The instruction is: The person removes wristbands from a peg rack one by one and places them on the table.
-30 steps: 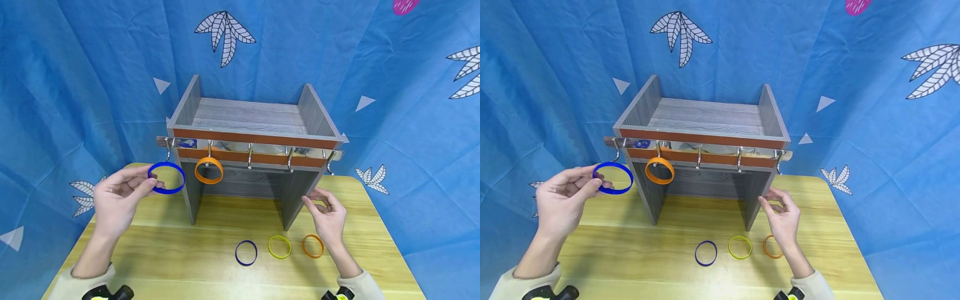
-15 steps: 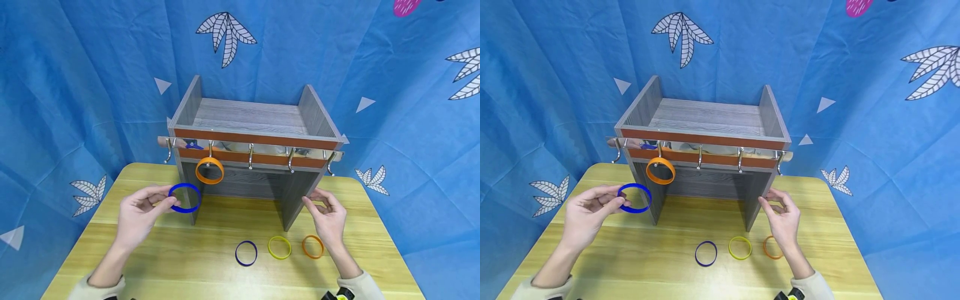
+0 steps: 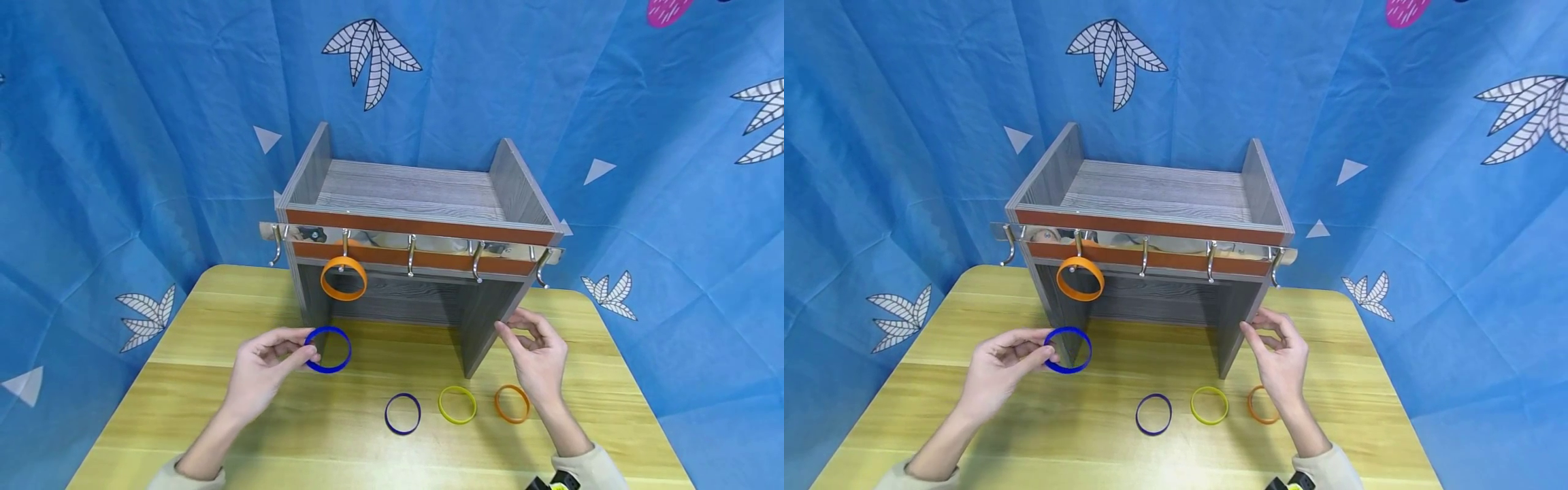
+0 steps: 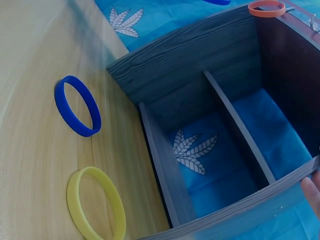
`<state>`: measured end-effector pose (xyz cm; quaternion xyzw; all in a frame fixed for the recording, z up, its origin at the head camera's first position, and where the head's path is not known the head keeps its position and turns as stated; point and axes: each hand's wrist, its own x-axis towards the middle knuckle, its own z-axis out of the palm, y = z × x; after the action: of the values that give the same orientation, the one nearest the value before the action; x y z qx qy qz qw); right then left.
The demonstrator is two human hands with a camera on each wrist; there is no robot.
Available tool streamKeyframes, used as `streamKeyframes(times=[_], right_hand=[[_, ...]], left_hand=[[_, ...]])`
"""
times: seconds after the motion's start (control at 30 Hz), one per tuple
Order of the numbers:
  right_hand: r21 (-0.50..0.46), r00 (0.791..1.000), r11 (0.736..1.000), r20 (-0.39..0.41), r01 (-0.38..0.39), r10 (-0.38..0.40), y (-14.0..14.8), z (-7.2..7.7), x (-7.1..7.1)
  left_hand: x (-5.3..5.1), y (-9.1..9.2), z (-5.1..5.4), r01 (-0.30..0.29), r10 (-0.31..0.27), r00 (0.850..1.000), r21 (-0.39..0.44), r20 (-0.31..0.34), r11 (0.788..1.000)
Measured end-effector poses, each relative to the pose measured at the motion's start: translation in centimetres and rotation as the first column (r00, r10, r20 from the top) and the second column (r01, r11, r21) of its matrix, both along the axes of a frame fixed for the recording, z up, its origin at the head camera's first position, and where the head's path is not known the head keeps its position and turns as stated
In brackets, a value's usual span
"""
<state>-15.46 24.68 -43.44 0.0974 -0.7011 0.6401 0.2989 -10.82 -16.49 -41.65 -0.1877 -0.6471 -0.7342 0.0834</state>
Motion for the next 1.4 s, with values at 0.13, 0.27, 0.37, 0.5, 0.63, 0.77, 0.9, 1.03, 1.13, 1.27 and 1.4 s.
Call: streamKeyframes(times=[0.13, 0.27, 0.37, 0.5, 0.63, 0.77, 0.9, 1.03, 1.13, 1.27, 1.4], right_hand=[[0.0, 1.0, 1.0, 0.001, 0.006, -0.006, 0.0, 0.1, 0.0], [0.005, 1.0, 1.0, 0.008, 0.013, -0.013, 0.0, 0.2, 0.1], [0.017, 1.0, 1.0, 0.023, 0.016, -0.016, 0.0, 0.1, 0.1], [0.008, 1.0, 1.0, 0.023, 0.009, -0.009, 0.0, 0.1, 0.1], [0.0, 1.0, 1.0, 0.008, -0.001, 0.001, 0.0, 0.1, 0.1], [-0.01, 1.0, 1.0, -0.004, -0.014, 0.014, 0.0, 0.1, 0.0], [-0.011, 1.0, 1.0, -0.002, -0.02, 0.02, 0.0, 0.1, 0.0], [-0.009, 1.0, 1.0, 0.002, -0.017, 0.017, 0.1, 0.0, -0.1], [-0.006, 1.0, 1.0, 0.004, -0.013, 0.013, 0.1, 0.0, -0.1], [0.001, 1.0, 1.0, 0.004, -0.007, 0.007, 0.0, 0.0, 0.0], [-0.001, 1.0, 1.0, -0.002, -0.005, 0.005, 0.0, 0.1, 0.0]], left_hand=[[-0.1, 0.4, -1.1, 0.029, -0.03, 0.999, 0.008, 0.039, 1.0], [-0.3, 0.7, -2.1, 0.07, -0.07, 0.994, 0.006, 0.084, 0.998], [-0.4, 0.9, -2.8, 0.102, -0.1, 0.988, -0.008, 0.114, 0.995], [-0.4, 1.4, -3.7, 0.125, -0.117, 0.98, -0.042, 0.16, 0.991], [-0.4, 1.9, -4.5, 0.119, -0.096, 0.968, -0.088, 0.232, 0.989], [-0.5, 2.2, -5.2, 0.111, -0.066, 0.948, -0.126, 0.313, 0.986], [-0.7, 2.6, -6.0, 0.125, -0.068, 0.927, -0.131, 0.37, 0.983], [-0.8, 2.7, -7.0, 0.138, -0.07, 0.915, -0.145, 0.397, 0.98], [-0.8, 2.7, -7.8, 0.136, -0.055, 0.903, -0.162, 0.425, 0.977], [-0.8, 2.7, -8.9, 0.143, -0.05, 0.881, -0.164, 0.471, 0.976], [-0.7, 2.9, -9.8, 0.162, -0.06, 0.87, -0.169, 0.489, 0.972]])
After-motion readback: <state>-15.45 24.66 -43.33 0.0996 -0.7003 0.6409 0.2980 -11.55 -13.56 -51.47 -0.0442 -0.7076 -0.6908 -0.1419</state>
